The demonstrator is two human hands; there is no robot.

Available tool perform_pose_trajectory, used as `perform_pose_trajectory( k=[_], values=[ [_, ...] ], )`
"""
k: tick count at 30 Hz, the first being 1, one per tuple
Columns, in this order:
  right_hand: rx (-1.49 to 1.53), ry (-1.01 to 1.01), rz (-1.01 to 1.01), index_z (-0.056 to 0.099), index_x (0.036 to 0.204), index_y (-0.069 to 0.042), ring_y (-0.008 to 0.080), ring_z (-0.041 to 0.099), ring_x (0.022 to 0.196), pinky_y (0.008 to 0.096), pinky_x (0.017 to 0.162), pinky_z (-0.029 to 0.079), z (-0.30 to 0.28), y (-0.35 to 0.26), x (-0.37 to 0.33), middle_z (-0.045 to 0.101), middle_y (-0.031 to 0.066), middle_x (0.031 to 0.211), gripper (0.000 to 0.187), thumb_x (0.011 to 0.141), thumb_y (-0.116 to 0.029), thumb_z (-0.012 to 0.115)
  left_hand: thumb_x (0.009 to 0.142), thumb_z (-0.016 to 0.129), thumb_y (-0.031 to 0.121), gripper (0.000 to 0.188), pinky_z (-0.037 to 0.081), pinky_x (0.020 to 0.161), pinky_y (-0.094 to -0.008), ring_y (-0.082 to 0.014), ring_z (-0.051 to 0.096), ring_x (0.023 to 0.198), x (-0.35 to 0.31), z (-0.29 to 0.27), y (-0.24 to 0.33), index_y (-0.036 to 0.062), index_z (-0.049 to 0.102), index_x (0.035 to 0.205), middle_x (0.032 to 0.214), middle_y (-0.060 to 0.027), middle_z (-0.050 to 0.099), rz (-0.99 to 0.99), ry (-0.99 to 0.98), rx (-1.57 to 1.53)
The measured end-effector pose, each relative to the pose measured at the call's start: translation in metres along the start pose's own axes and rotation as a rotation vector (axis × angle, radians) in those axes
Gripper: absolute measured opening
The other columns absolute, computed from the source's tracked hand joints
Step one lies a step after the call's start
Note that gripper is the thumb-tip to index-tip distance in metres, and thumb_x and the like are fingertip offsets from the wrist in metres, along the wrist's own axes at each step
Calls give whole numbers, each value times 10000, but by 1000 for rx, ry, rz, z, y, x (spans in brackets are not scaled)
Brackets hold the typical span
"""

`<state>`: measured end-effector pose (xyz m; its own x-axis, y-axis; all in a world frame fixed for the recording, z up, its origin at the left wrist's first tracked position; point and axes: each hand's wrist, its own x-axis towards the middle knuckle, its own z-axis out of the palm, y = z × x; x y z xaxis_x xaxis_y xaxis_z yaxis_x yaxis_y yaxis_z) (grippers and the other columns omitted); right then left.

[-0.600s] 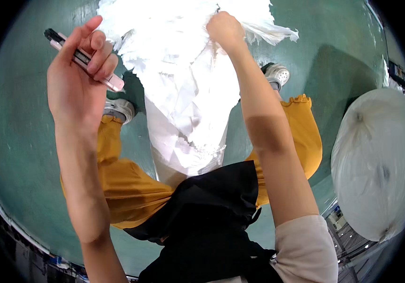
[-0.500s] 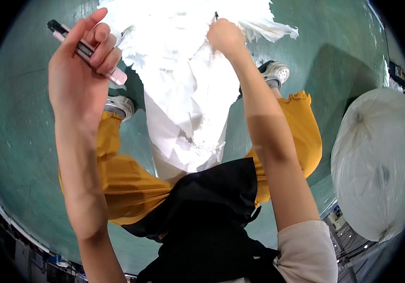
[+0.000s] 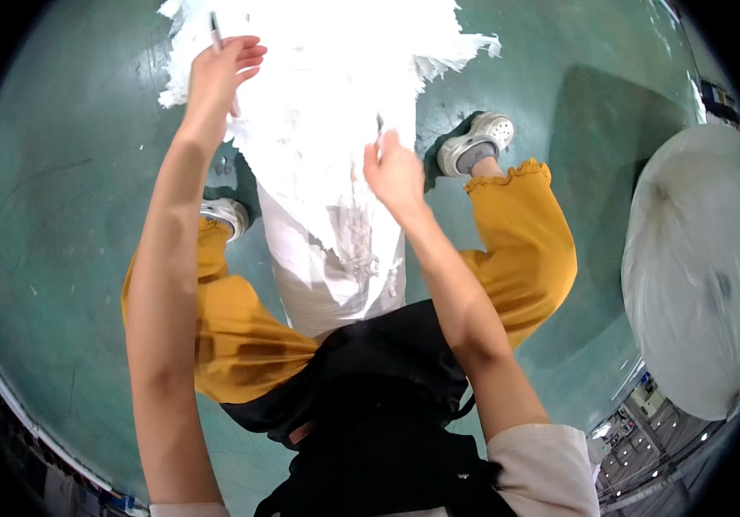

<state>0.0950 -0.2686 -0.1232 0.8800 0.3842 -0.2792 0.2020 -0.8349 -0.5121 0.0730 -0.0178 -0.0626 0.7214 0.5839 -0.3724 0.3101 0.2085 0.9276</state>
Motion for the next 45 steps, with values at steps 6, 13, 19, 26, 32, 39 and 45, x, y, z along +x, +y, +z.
perform_pose_trajectory(
  k=[6, 13, 19, 26, 32, 39, 45],
  values=[
    [-31, 289, -160, 447, 933, 6, 393, 616, 662, 460, 611, 491, 3, -16, 107, 611, 219, 736, 368, 717, -211, 651, 906, 436, 251, 331, 431, 867, -388, -348, 575, 981, 93, 49, -59, 19, 618, 1058, 1026, -191, 630, 474, 18, 639],
    [-132, 209, -225, 403, 1113, 3, 395, 627, 733, 492, 666, 489, 15, -23, 162, 582, 239, 872, 521, 687, -169, 648, 908, 442, 204, 248, 419, 736, -451, -391, 537, 823, 100, 73, -68, -5, 576, 907, 834, -195, 592, 669, -72, 976],
    [14, 232, -197, 579, 908, -24, 341, 632, 777, 427, 702, 492, 0, 44, 190, 644, 177, 806, 275, 654, -123, 609, 898, 457, 214, 267, 417, 744, -445, -375, 537, 804, 100, 78, -73, -2, 594, 822, 815, -185, 591, 448, -216, 1161],
    [329, 102, -436, 594, 987, 13, 393, 622, 796, 433, 728, 502, 15, -16, 207, 628, 261, 815, 284, 777, -171, 546, 887, 450, 245, 294, 404, 700, -423, -331, 516, 725, 85, 71, -76, 4, 554, 757, 726, -163, 564, 656, -149, 989],
    [198, -80, -284, 642, 804, -37, 301, 612, 700, 367, 663, 485, 12, -24, 200, 640, 166, 761, 217, 620, -135, 586, 879, 436, 261, 316, 400, 619, -414, -320, 502, 608, 73, 71, -67, 8, 520, 711, 640, -153, 547, 320, -213, 863],
    [482, 13, -368, 633, 910, -14, 111, 438, 513, 282, 484, 374, 17, -4, 183, 488, 40, 571, 237, 715, -83, 518, 855, 528, 274, 308, 432, 641, -365, -265, 539, 611, 74, 65, -80, 9, 572, 704, 648, -141, 572, 157, -205, 729],
    [410, -224, -173, 625, 969, 24, 119, 530, 520, 295, 453, 413, -27, 63, 179, 561, 53, 613, 326, 682, -75, 505, 829, 557, 168, 327, 521, 598, -268, -229, 659, 686, 69, -119, -120, -140, 628, 912, 842, -158, 668, 156, -70, 155]
  ],
)
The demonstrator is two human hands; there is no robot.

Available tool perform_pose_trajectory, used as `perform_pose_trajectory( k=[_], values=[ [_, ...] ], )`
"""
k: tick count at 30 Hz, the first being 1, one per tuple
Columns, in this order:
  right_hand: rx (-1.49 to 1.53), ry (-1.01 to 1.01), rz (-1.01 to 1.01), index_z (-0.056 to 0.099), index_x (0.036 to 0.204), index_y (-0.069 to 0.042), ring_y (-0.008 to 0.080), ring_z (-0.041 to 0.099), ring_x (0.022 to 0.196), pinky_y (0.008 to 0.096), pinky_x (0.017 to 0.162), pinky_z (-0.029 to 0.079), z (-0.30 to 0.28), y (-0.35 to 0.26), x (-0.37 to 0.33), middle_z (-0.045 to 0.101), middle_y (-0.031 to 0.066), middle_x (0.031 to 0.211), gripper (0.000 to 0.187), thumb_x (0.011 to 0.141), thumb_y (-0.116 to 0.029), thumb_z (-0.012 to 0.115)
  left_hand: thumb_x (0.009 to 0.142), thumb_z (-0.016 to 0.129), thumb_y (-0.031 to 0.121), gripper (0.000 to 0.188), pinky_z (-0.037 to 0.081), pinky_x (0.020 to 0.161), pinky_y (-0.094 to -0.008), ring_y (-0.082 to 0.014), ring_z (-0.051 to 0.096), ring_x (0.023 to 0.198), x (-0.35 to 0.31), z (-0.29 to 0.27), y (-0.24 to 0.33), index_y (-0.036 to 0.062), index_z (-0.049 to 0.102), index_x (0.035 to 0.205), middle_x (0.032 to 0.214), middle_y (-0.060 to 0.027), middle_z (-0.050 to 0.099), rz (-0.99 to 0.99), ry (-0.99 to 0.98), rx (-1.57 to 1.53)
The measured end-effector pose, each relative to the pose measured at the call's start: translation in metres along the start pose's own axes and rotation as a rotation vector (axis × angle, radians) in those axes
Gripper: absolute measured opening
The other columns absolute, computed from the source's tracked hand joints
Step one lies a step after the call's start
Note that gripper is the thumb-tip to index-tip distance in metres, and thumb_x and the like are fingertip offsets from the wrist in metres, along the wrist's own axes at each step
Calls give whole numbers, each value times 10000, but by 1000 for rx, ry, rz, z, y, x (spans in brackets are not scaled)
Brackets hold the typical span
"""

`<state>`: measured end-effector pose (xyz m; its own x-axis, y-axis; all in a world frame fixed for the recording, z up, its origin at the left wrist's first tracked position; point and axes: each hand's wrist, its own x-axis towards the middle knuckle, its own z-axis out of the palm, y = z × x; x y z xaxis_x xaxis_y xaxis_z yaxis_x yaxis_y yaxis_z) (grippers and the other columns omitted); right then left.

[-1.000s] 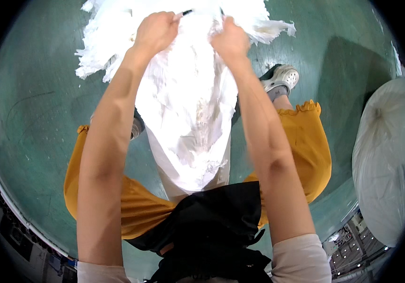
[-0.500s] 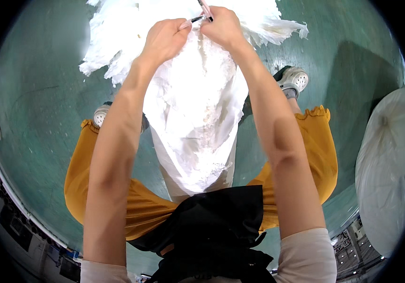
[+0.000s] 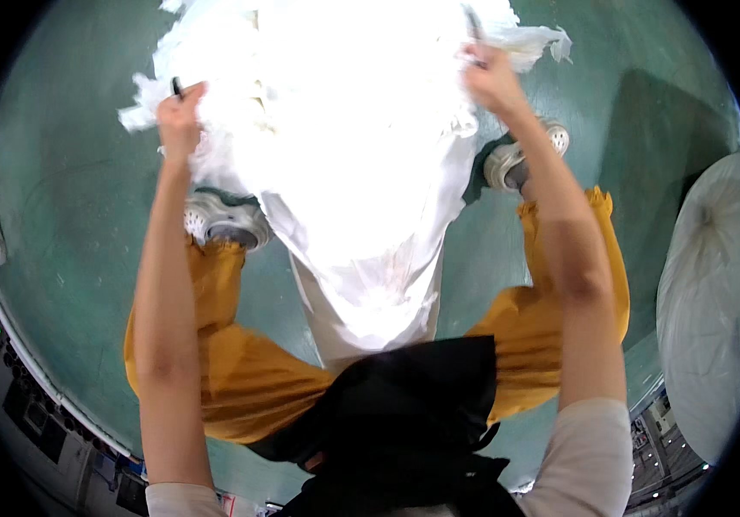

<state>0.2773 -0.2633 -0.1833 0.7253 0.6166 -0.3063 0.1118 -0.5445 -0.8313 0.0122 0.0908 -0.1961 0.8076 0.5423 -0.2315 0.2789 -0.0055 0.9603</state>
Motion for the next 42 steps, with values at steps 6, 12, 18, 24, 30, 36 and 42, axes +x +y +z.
perform_pose_trajectory(
  k=[6, 12, 18, 24, 30, 36, 42],
  values=[
    [-742, 298, 193, 636, 869, 3, 261, 580, 654, 360, 618, 466, -94, 103, -56, 634, 153, 731, 204, 745, -128, 541, 840, 515, 304, 323, 466, 704, -400, -309, 631, 748, -31, 15, -23, 14, 655, 823, 781, -150, 659, 122, -191, 1240],
    [-82, 385, -145, 660, 841, -14, 287, 617, 725, 332, 688, 475, -17, 20, -35, 657, 162, 798, 195, 753, -142, 541, 863, 476, 265, 330, 454, 818, -366, -340, 599, 911, -8, 103, 45, 1, 667, 918, 942, -175, 653, 340, 87, 518],
    [-31, 362, -269, 617, 935, -37, 330, 623, 823, 400, 762, 481, 76, -44, -3, 661, 141, 848, 226, 747, -68, 495, 893, 479, 200, 238, 431, 746, -430, -367, 538, 814, -13, 188, 65, -5, 586, 837, 835, -175, 583, 474, -32, 804],
    [-302, 348, -273, 607, 889, -61, 351, 610, 732, 429, 646, 479, 84, -31, -16, 639, 158, 749, 158, 748, -68, 539, 859, 525, 193, 203, 429, 688, -447, -350, 554, 795, -26, 202, 64, 19, 603, 789, 820, -156, 598, 399, -98, 983],
    [-265, 147, -216, 631, 745, -40, 319, 573, 703, 396, 655, 461, 84, -33, -24, 617, 135, 716, 48, 716, -60, 599, 823, 538, 188, 183, 374, 809, -401, -298, 540, 787, -35, 198, 53, 57, 657, 779, 737, -135, 603, 591, 48, 950],
    [-314, 213, -399, 619, 665, -44, 338, 485, 774, 399, 678, 427, 87, -23, -43, 586, 110, 715, 34, 633, -43, 632, 798, 528, 150, 160, 424, 655, -465, -387, 553, 718, -55, 193, 63, 38, 639, 825, 729, -183, 602, 349, -215, 855],
    [-494, 11, -173, 659, 724, -4, 336, 583, 666, 426, 622, 469, 19, 48, -74, 620, 187, 697, 130, 658, -58, 562, 800, 542, 192, 250, 486, 711, -426, -360, 617, 750, -104, 122, 44, 36, 685, 936, 815, -214, 644, -35, -55, 519]
  ],
)
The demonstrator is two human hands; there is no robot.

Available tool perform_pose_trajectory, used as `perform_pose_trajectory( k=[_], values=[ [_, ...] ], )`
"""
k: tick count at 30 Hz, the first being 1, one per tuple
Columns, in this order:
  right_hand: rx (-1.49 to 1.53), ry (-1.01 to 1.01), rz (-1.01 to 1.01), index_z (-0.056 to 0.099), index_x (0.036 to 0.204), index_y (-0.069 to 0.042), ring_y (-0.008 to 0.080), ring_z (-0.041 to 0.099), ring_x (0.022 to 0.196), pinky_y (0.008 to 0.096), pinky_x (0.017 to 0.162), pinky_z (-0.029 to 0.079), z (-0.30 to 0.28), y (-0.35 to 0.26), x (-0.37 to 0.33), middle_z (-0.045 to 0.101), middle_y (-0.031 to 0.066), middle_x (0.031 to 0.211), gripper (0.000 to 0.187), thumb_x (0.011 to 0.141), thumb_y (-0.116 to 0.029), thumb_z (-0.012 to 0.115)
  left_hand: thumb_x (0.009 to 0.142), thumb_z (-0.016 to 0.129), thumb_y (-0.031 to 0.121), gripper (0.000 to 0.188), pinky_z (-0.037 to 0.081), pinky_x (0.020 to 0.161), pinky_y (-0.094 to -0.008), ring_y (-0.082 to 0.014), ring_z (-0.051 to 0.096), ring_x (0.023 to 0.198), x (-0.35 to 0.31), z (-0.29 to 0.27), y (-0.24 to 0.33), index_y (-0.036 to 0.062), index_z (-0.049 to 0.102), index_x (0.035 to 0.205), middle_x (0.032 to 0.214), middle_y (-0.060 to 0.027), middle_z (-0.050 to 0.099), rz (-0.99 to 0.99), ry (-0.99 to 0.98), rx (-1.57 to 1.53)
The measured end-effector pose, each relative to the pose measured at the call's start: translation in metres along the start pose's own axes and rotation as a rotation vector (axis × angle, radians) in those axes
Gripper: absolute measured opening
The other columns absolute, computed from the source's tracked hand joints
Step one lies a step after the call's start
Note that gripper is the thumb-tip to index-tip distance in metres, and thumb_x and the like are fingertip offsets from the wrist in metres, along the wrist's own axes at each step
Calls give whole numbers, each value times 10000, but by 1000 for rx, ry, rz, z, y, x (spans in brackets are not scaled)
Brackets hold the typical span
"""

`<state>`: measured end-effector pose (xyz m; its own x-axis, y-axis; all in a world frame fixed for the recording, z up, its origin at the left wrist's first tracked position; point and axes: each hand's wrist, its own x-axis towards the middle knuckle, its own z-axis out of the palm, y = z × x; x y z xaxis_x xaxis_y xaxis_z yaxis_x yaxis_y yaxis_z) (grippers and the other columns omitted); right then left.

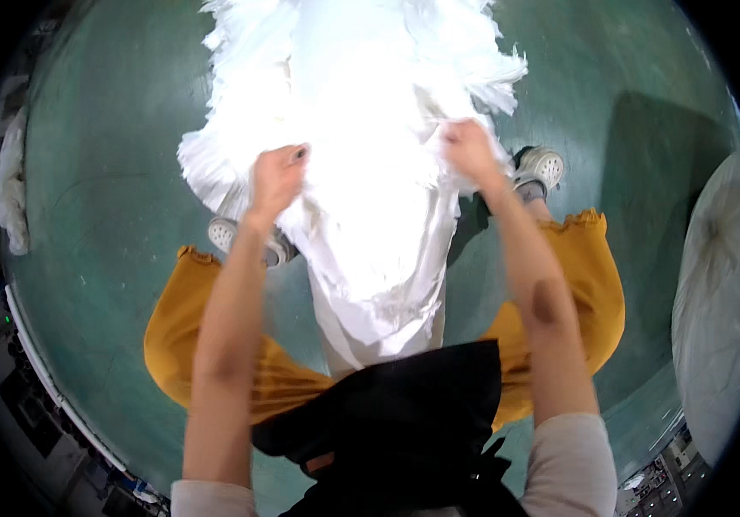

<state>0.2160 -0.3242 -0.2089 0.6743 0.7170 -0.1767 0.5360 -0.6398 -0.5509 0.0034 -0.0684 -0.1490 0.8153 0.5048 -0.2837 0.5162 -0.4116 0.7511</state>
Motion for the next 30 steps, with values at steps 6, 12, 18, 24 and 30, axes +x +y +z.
perform_pose_trajectory(
  k=[6, 12, 18, 24, 30],
  values=[
    [-193, 362, 653, 643, 778, 16, 412, 591, 693, 469, 630, 438, -61, 134, -126, 613, 235, 721, 168, 735, -118, 549, 810, 529, 143, 200, 475, 705, -432, -394, 605, 782, -40, -14, -59, -13, 646, 855, 810, -237, 628, 104, -144, 444],
    [289, 551, 176, 612, 817, -14, 364, 581, 700, 402, 654, 445, -37, -11, -107, 613, 205, 752, 228, 854, -128, 418, 887, 473, 214, 275, 429, 672, -485, -441, 561, 748, -53, -13, -22, -17, 597, 803, 731, -252, 585, 96, 209, 183],
    [1089, 381, 767, 574, 848, -8, 169, 516, 473, 317, 414, 420, 101, -80, -233, 521, 63, 616, 185, 868, -191, 560, 879, 506, 214, 236, 476, 742, -440, -367, 602, 826, -161, 74, -60, 13, 623, 918, 855, -196, 626, 100, 258, 125],
    [1307, 452, 931, 503, 887, -68, 163, 464, 404, 284, 320, 315, 128, -74, -263, 550, 84, 624, 88, 865, -150, 481, 863, 488, 153, 177, 434, 748, -444, -415, 546, 851, -257, 101, -90, 1, 576, 844, 860, -220, 577, -287, 532, -70],
    [805, 471, 884, 552, 890, -35, 218, 566, 509, 349, 435, 425, 139, -46, -274, 581, 112, 675, 135, 803, -117, 491, 864, 486, 215, 258, 443, 737, -471, -429, 569, 847, -229, 67, -78, -21, 567, 800, 852, -245, 607, -278, 409, -195]
  ],
)
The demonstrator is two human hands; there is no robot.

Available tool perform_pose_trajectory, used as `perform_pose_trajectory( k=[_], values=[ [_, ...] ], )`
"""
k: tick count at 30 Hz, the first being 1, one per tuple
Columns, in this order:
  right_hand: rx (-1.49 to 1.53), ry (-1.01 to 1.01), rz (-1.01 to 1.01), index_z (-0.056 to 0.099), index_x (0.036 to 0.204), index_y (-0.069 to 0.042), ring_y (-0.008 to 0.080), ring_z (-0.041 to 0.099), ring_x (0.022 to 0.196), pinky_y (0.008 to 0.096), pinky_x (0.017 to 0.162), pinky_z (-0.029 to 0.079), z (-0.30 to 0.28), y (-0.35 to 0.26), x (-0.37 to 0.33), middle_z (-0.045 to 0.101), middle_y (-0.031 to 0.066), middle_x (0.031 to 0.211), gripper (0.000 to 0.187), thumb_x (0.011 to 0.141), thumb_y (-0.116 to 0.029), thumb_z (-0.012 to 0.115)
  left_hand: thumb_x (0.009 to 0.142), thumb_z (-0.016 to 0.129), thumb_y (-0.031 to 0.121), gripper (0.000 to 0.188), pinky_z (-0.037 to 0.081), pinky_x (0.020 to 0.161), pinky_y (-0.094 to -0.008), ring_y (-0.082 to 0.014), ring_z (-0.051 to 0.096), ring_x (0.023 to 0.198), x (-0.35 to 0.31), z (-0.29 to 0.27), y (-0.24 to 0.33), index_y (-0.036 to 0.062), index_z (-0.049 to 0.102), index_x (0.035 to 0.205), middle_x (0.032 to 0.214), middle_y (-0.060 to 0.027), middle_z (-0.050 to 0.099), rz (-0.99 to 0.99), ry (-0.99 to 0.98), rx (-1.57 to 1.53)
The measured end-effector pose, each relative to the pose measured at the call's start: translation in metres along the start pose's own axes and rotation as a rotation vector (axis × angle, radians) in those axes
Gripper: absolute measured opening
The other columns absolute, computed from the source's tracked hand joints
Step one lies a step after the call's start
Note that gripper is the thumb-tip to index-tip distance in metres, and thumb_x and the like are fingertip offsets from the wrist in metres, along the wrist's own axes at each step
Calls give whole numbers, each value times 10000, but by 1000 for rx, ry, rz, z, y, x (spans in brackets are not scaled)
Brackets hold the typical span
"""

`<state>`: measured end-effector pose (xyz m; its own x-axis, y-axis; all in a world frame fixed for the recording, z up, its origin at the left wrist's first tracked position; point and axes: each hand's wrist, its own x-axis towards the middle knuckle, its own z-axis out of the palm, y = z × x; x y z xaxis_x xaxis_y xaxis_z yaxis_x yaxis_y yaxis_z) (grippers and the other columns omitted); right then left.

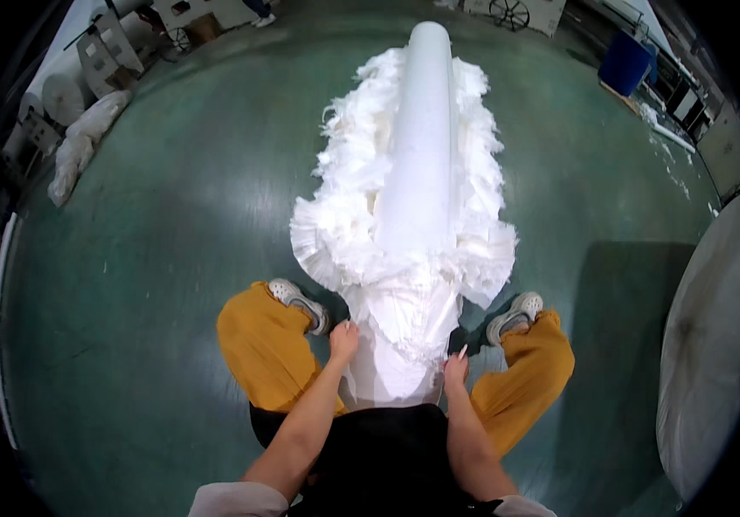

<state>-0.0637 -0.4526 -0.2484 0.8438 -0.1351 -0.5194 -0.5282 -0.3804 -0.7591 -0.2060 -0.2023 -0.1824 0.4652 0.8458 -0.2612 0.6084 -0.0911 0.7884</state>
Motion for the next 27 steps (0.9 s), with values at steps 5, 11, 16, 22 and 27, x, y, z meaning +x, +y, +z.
perform_pose_trajectory(
  k=[5, 11, 16, 22, 27],
  values=[
    [-395, -27, -111, 590, 891, 52, 425, 582, 907, 457, 786, 460, 17, 15, -9, 610, 265, 973, 316, 753, -230, 553, 843, 492, 319, 354, 477, 787, -444, -404, 601, 901, -3, 28, -63, 7, 640, 923, 925, -227, 636, -141, -274, 255],
    [315, -173, 99, 558, 949, 39, 214, 606, 688, 357, 574, 526, 19, 29, 4, 612, 130, 856, 241, 783, -135, 543, 847, 478, 327, 362, 473, 788, -445, -390, 602, 897, -31, 33, -44, 20, 643, 947, 944, -221, 636, 48, -199, 160],
    [-243, -96, -135, 610, 918, 56, 261, 644, 723, 332, 599, 504, 17, 17, 7, 655, 170, 834, 291, 827, -197, 499, 826, 475, 328, 372, 477, 768, -433, -376, 613, 882, -31, 19, -21, 17, 642, 944, 930, -220, 635, -174, -265, 92],
    [-220, -89, -110, 632, 886, 63, 323, 633, 722, 434, 646, 485, 16, -6, -10, 653, 188, 818, 334, 831, -228, 477, 847, 491, 350, 362, 479, 763, -443, -364, 617, 879, -29, 29, -35, 39, 647, 948, 934, -213, 637, -86, -185, 100],
    [-203, -99, -121, 625, 907, 74, 360, 624, 753, 442, 676, 483, 16, 16, 10, 642, 218, 845, 417, 840, -301, 455, 863, 498, 357, 341, 483, 757, -450, -353, 622, 891, -35, 24, -18, 61, 650, 936, 939, -183, 645, -179, -241, 97]
  ],
)
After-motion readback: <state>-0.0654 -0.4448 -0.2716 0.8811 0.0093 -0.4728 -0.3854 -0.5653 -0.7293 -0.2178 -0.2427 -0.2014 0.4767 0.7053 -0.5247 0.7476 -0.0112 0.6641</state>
